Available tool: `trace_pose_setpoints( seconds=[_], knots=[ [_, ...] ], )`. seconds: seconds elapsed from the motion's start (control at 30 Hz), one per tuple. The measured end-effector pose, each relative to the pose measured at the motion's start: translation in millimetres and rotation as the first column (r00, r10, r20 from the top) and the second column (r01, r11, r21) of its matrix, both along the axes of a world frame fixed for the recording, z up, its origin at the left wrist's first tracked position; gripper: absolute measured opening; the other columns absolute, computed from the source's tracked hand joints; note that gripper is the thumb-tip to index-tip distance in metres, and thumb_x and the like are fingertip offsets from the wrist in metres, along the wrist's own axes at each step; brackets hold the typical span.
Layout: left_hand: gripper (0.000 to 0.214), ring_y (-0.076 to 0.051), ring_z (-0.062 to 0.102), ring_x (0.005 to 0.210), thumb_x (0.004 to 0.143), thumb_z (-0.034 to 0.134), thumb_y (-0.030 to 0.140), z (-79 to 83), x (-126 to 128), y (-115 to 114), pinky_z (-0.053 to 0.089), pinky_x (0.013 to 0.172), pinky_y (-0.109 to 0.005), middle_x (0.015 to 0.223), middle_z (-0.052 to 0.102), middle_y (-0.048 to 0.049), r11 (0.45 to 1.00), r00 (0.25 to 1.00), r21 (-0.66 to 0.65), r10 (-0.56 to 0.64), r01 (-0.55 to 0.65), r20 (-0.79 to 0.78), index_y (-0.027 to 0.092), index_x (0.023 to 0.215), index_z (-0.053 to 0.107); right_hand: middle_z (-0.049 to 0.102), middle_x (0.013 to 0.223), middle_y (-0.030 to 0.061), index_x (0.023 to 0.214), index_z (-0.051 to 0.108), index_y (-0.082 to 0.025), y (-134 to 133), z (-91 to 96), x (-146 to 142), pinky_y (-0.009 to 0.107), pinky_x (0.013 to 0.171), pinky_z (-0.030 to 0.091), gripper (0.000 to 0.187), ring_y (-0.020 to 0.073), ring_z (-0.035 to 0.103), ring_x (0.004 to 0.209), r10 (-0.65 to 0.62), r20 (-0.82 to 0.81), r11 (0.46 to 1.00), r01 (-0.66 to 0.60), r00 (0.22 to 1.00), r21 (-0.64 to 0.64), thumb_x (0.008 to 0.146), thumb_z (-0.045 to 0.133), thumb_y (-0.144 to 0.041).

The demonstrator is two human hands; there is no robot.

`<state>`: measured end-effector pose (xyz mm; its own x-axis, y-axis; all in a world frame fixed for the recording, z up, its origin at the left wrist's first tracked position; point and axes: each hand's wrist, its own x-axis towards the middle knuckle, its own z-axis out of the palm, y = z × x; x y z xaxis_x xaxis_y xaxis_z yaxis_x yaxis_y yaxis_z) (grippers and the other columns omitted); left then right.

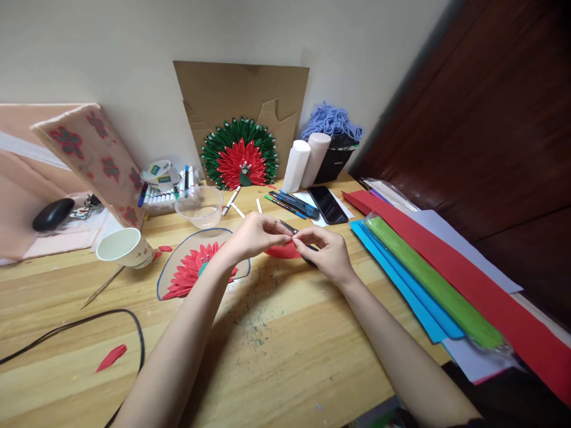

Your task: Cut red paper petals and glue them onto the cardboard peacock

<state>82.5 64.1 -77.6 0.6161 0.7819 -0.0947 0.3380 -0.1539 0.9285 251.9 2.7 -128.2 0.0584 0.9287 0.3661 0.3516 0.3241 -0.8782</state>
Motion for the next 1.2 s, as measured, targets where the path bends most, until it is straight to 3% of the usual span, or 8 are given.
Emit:
trace_pose_setpoints(
  seconds=[0.27,0.53,0.93,1.2],
  knots=[
    [0.022,-0.015,0.066,0.072,0.066,0.071,0.028,-2.3,-9.2,6.4,0.050,0.068,-0.023,0.081,0.074,-0.0060,0.996,0.998,-0.079,-0.049,0.051,0.031,0.016,0.084,0.075,0.071,0.081,0.0034,0.082,0.072,-0.022,-2.3,6.9,1.0,0.030,0.065,0.054,0.010,0.0162,0.065,0.072,0.070,0.035,0.995,-0.072,0.997,0.062,0.077,0.063,-0.024],
    [0.023,-0.015,0.066,0.073,0.063,0.074,0.026,2.3,-10.7,5.0,0.050,0.068,-0.024,0.082,0.075,-0.0055,0.997,0.999,-0.074,-0.035,0.034,-0.011,0.016,0.084,0.075,0.074,0.079,0.0028,0.076,0.074,-0.023,-0.6,8.8,0.9,0.033,0.074,0.055,0.008,0.0186,0.068,0.077,0.070,-0.137,0.994,-0.080,0.988,-0.068,0.069,0.072,-0.026],
    [0.015,-0.017,0.068,0.072,0.067,0.069,0.018,5.7,-5.7,-0.2,0.052,0.064,-0.024,0.080,0.075,-0.0063,0.999,0.999,0.051,0.004,-0.002,-0.046,0.014,0.081,0.075,0.074,0.077,0.0028,0.075,0.074,-0.021,2.1,9.7,0.5,0.032,0.071,0.056,0.012,0.0185,0.068,0.073,0.035,-0.221,0.982,-0.075,0.975,-0.174,0.065,0.075,-0.028],
    [0.017,-0.019,0.068,0.071,0.071,0.065,0.021,2.0,-4.5,-0.8,0.052,0.063,-0.025,0.079,0.074,-0.0085,0.981,0.993,0.191,-0.009,0.031,-0.116,0.013,0.083,0.075,0.072,0.080,0.0032,0.079,0.072,-0.021,1.1,4.2,-1.0,0.031,0.070,0.055,0.012,0.0174,0.067,0.073,0.006,-0.101,0.991,-0.020,0.995,-0.134,0.073,0.069,-0.031]
  ],
)
